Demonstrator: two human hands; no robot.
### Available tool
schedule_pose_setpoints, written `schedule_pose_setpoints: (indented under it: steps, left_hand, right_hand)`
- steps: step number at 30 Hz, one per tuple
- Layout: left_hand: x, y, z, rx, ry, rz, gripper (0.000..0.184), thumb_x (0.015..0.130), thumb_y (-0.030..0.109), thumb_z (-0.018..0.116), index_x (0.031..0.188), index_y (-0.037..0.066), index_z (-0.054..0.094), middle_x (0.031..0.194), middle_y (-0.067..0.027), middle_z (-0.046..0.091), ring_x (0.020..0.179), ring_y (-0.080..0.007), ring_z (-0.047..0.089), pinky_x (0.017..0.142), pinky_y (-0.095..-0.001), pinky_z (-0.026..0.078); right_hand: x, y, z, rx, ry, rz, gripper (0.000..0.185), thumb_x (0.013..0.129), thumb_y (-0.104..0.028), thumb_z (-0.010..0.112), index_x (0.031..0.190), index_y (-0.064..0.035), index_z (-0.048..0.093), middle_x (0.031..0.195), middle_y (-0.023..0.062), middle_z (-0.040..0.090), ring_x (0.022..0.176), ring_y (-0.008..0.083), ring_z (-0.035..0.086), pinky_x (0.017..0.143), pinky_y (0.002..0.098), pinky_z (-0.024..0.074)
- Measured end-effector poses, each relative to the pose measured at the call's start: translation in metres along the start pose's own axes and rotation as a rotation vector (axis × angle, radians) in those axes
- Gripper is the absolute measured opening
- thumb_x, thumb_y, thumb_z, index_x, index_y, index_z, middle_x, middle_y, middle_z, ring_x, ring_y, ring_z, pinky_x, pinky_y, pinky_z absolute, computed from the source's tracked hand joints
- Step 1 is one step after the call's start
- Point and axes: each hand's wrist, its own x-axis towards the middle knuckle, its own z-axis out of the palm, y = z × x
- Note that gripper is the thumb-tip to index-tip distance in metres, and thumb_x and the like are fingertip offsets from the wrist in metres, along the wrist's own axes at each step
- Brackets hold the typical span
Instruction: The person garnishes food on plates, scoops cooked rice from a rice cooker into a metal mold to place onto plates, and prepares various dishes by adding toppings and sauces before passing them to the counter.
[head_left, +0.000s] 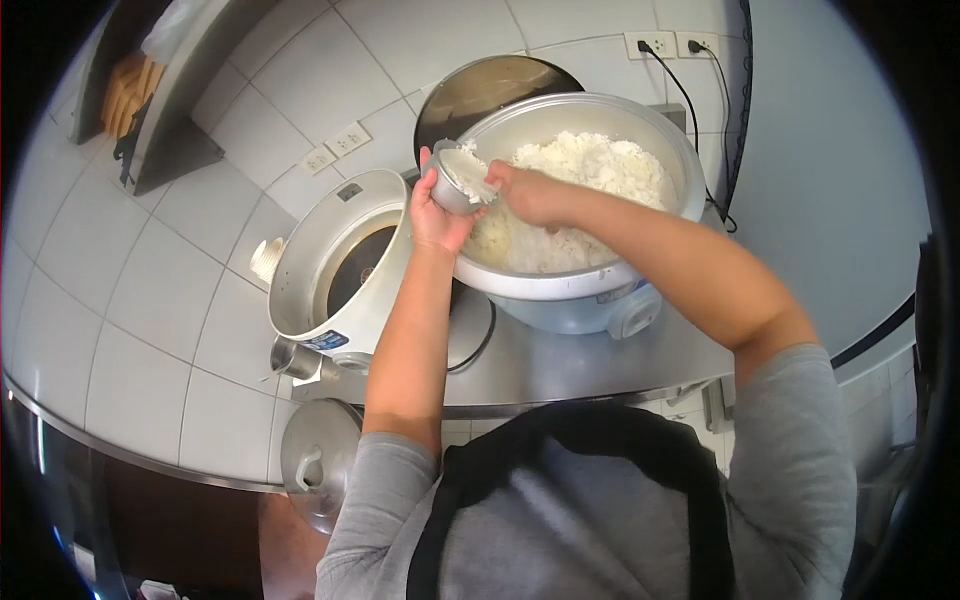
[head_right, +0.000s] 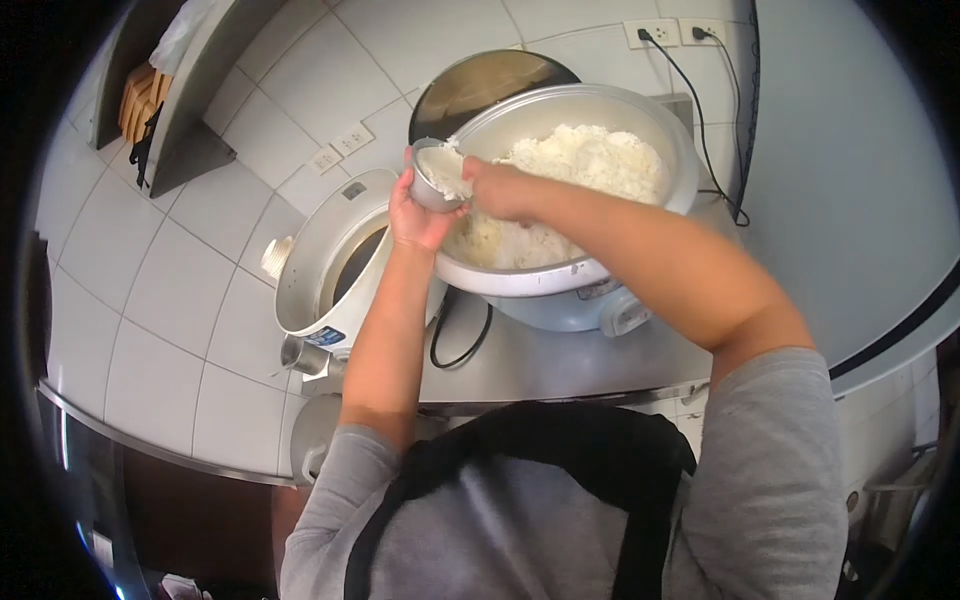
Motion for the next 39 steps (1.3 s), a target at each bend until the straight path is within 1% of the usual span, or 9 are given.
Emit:
schedule_pose_setpoints:
  steps: [6,10,18,19,22,26,29,33,39]
  left_hand:
    - [0.005,0.002,0.006,-0.229,-0.197,0.100,0.065,0.080,0.034,0.047,0.139,0.037,0.020,0.135,0.0011,0.038,0.123,-0.0269,0.036,0.095,-0.0561,0.028]
    - [0.009,0.005,0.035,0.051,-0.185,0.189,0.070,0.078,0.028,0.049,0.140,0.036,0.018,0.136,-0.0016,0.037,0.123,-0.0272,0.036,0.101,-0.0531,0.027]
    - [0.020,-0.002,0.038,-0.006,0.052,0.017,0.050,0.083,0.053,0.041,0.123,0.023,0.041,0.126,-0.0068,0.044,0.109,-0.0294,0.043,0.078,-0.0474,0.038]
    - [0.022,-0.003,0.042,-0.045,0.140,0.001,0.049,0.083,0.054,0.040,0.121,0.023,0.043,0.123,-0.0064,0.046,0.105,-0.0290,0.045,0.075,-0.0475,0.038]
    - [0.023,-0.007,0.054,-0.121,0.357,0.013,0.050,0.084,0.057,0.035,0.116,0.020,0.046,0.118,-0.0069,0.048,0.100,-0.0289,0.045,0.072,-0.0473,0.037]
    - [0.003,-0.014,0.079,-0.172,0.420,0.049,0.052,0.085,0.058,0.032,0.112,0.018,0.048,0.114,-0.0081,0.049,0.100,-0.0283,0.043,0.075,-0.0477,0.035]
    - [-0.008,-0.007,0.082,-0.078,0.272,0.098,0.055,0.084,0.058,0.031,0.118,0.017,0.046,0.121,-0.0090,0.047,0.107,-0.0288,0.042,0.081,-0.0494,0.034]
    - [-0.008,0.008,0.082,-0.058,0.070,0.338,0.060,0.086,0.055,0.032,0.132,0.016,0.037,0.134,-0.0095,0.039,0.122,-0.0311,0.035,0.098,-0.0517,0.028]
    - [0.002,0.008,0.098,0.294,0.101,0.574,0.055,0.088,0.041,0.040,0.138,0.024,0.028,0.134,-0.0056,0.040,0.123,-0.0261,0.038,0.103,-0.0473,0.027]
  right_hand:
    - [-0.011,-0.007,-0.052,0.401,-0.126,0.142,0.025,0.093,-0.022,0.029,0.115,-0.0181,0.041,0.071,0.0071,0.044,0.047,0.0158,0.037,0.039,0.0297,0.0313]
    - [0.005,0.007,-0.026,0.759,0.027,0.311,0.023,0.092,-0.021,0.031,0.114,-0.0202,0.039,0.065,0.0048,0.040,0.043,0.0131,0.032,0.038,0.0300,0.0298]
    - [0.001,0.019,-0.071,0.047,0.081,-0.067,0.026,0.096,-0.023,0.030,0.117,-0.0151,0.042,0.064,0.0092,0.052,0.043,0.0188,0.047,0.040,0.0340,0.0401]
    - [0.012,0.033,-0.069,-0.084,0.355,-0.351,0.028,0.095,-0.023,0.034,0.119,-0.0167,0.044,0.071,0.0156,0.058,0.054,0.0264,0.057,0.051,0.0381,0.0459]
    - [-0.034,0.013,-0.048,-0.237,0.268,-0.529,0.029,0.093,-0.020,0.037,0.121,-0.0161,0.042,0.077,0.0193,0.060,0.064,0.0334,0.060,0.060,0.0402,0.0469]
    - [-0.031,0.018,-0.039,-0.166,-0.019,-0.249,0.033,0.086,-0.012,0.040,0.119,-0.0160,0.041,0.098,0.0144,0.062,0.091,0.0352,0.058,0.077,0.0395,0.0457]
    - [-0.001,0.041,-0.026,-0.087,0.148,-0.591,0.028,0.091,-0.014,0.034,0.119,-0.0181,0.041,0.081,0.0124,0.060,0.071,0.0284,0.060,0.059,0.0373,0.0475]
    - [-0.001,0.021,-0.078,0.959,-0.160,-0.023,0.027,0.096,-0.023,0.029,0.121,-0.0218,0.037,0.061,0.0001,0.037,0.042,0.0065,0.030,0.035,0.0221,0.0257]
    - [-0.025,-0.004,-0.030,1.122,-0.228,0.187,0.024,0.095,-0.020,0.029,0.118,-0.0225,0.035,0.061,0.0025,0.037,0.041,0.0095,0.030,0.036,0.0239,0.0260]
